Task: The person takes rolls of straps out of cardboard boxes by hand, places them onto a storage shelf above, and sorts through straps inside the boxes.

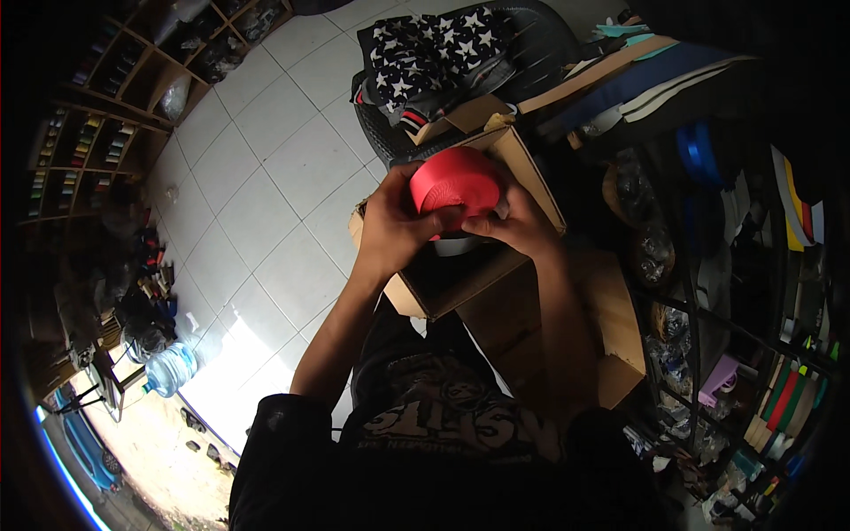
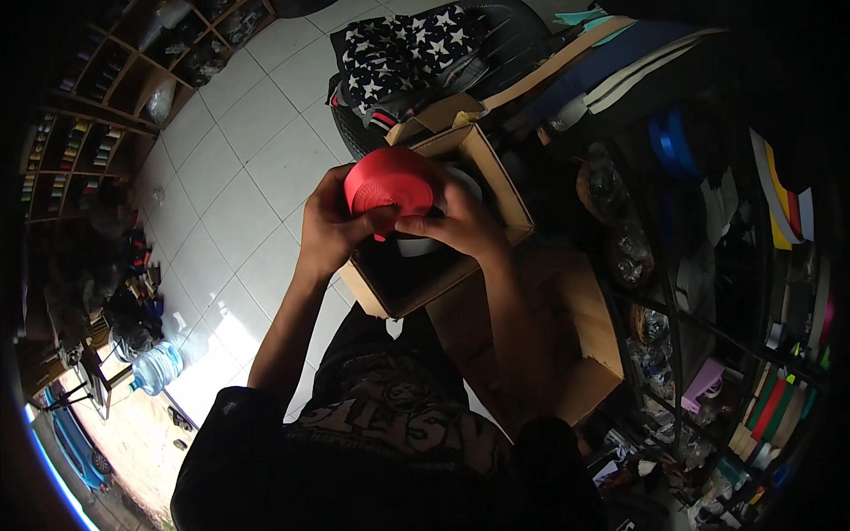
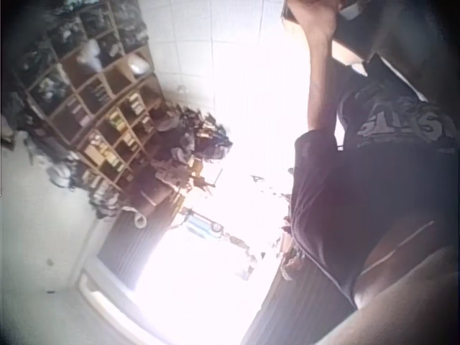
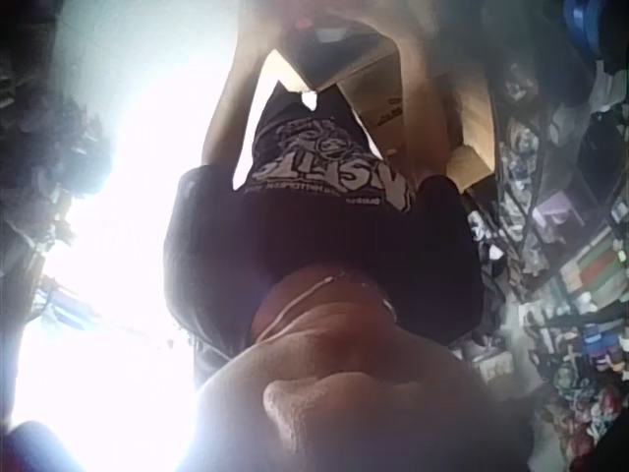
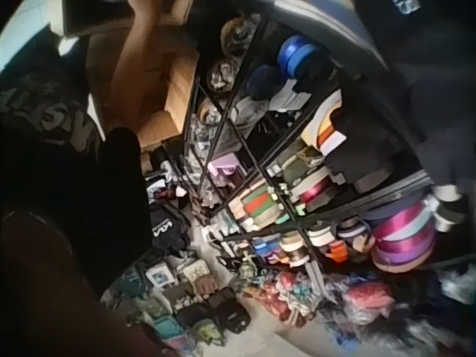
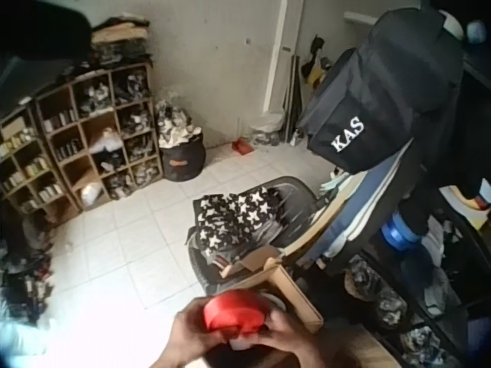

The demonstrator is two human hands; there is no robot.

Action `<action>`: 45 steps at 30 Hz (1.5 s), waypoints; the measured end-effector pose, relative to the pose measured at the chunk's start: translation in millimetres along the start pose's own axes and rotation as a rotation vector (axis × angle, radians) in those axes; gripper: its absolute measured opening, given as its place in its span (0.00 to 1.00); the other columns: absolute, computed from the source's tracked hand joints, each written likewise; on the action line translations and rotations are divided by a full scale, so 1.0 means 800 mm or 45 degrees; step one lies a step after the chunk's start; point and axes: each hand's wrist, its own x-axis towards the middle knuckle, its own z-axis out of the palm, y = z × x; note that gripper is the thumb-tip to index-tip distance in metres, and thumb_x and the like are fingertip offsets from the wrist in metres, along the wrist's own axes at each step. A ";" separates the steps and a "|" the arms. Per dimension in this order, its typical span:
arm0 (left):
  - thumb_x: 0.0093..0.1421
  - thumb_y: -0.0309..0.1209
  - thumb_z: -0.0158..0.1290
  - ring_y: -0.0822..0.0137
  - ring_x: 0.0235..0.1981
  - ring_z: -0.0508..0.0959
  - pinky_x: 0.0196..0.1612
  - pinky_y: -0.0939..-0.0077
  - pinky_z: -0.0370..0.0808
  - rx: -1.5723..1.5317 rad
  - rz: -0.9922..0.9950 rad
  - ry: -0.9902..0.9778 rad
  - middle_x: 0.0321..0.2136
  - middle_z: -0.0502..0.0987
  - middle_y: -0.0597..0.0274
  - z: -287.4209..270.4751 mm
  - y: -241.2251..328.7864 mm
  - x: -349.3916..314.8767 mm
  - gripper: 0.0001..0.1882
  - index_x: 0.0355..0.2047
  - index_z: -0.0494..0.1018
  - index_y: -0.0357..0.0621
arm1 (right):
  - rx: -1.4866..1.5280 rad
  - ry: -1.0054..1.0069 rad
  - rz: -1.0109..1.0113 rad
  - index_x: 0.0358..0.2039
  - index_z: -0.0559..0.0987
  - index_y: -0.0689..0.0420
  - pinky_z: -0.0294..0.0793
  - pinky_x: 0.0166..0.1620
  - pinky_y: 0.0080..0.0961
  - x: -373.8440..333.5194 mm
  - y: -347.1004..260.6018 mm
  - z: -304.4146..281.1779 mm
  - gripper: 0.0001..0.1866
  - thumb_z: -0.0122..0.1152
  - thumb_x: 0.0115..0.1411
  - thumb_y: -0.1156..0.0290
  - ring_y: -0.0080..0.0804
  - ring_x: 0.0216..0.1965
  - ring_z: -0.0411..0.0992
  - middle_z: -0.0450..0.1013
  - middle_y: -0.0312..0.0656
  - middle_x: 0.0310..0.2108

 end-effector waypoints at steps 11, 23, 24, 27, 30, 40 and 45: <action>0.47 0.25 0.67 0.69 0.36 0.79 0.42 0.76 0.77 0.003 0.516 -0.197 0.35 0.79 0.54 0.052 0.168 0.006 0.27 0.46 0.68 0.31 | 0.324 0.239 -0.415 0.56 0.64 0.61 0.71 0.44 0.24 -0.013 -0.122 0.041 0.33 0.69 0.51 0.74 0.26 0.43 0.70 0.69 0.38 0.43; 0.45 0.27 0.69 0.67 0.32 0.80 0.32 0.80 0.78 0.032 0.053 -0.701 0.33 0.79 0.51 0.022 0.191 -0.024 0.27 0.43 0.70 0.27 | -0.687 0.618 -0.290 0.66 0.54 0.57 0.77 0.40 0.26 -0.103 -0.256 0.029 0.58 0.80 0.36 0.68 0.29 0.40 0.76 0.75 0.46 0.42; 0.46 0.33 0.70 0.68 0.33 0.80 0.32 0.80 0.77 0.121 0.034 -0.781 0.33 0.79 0.52 0.022 0.193 -0.026 0.32 0.46 0.70 0.27 | -0.722 0.420 -0.284 0.66 0.54 0.56 0.77 0.41 0.26 -0.104 -0.264 0.026 0.59 0.81 0.34 0.67 0.30 0.42 0.75 0.74 0.46 0.46; 0.47 0.40 0.69 0.65 0.38 0.80 0.36 0.78 0.78 0.173 -0.014 -0.868 0.39 0.77 0.44 0.031 0.197 -0.028 0.38 0.50 0.67 0.24 | -0.713 0.239 -0.243 0.65 0.56 0.58 0.77 0.44 0.27 -0.116 -0.256 0.016 0.62 0.83 0.30 0.66 0.31 0.45 0.74 0.71 0.46 0.51; 0.48 0.43 0.67 0.59 0.44 0.79 0.45 0.73 0.76 0.173 0.493 -0.534 0.46 0.73 0.38 0.052 0.184 -0.054 0.42 0.54 0.64 0.25 | -0.672 0.438 -0.381 0.60 0.63 0.62 0.73 0.50 0.30 -0.127 -0.234 0.011 0.53 0.80 0.35 0.54 0.39 0.49 0.74 0.74 0.48 0.48; 0.46 0.34 0.67 0.59 0.38 0.80 0.42 0.70 0.77 0.771 1.291 -0.916 0.37 0.78 0.52 0.089 0.185 -0.073 0.25 0.44 0.74 0.36 | 0.155 0.173 0.233 0.49 0.72 0.65 0.61 0.17 0.15 -0.174 -0.218 0.000 0.37 0.66 0.52 0.45 0.18 0.16 0.69 0.72 0.36 0.23; 0.53 0.34 0.63 0.68 0.37 0.79 0.43 0.75 0.74 0.264 0.883 -0.800 0.36 0.79 0.54 0.100 0.177 -0.070 0.22 0.44 0.74 0.32 | 0.413 0.305 0.044 0.52 0.70 0.63 0.64 0.19 0.17 -0.197 -0.210 0.008 0.37 0.58 0.56 0.41 0.21 0.17 0.70 0.73 0.37 0.25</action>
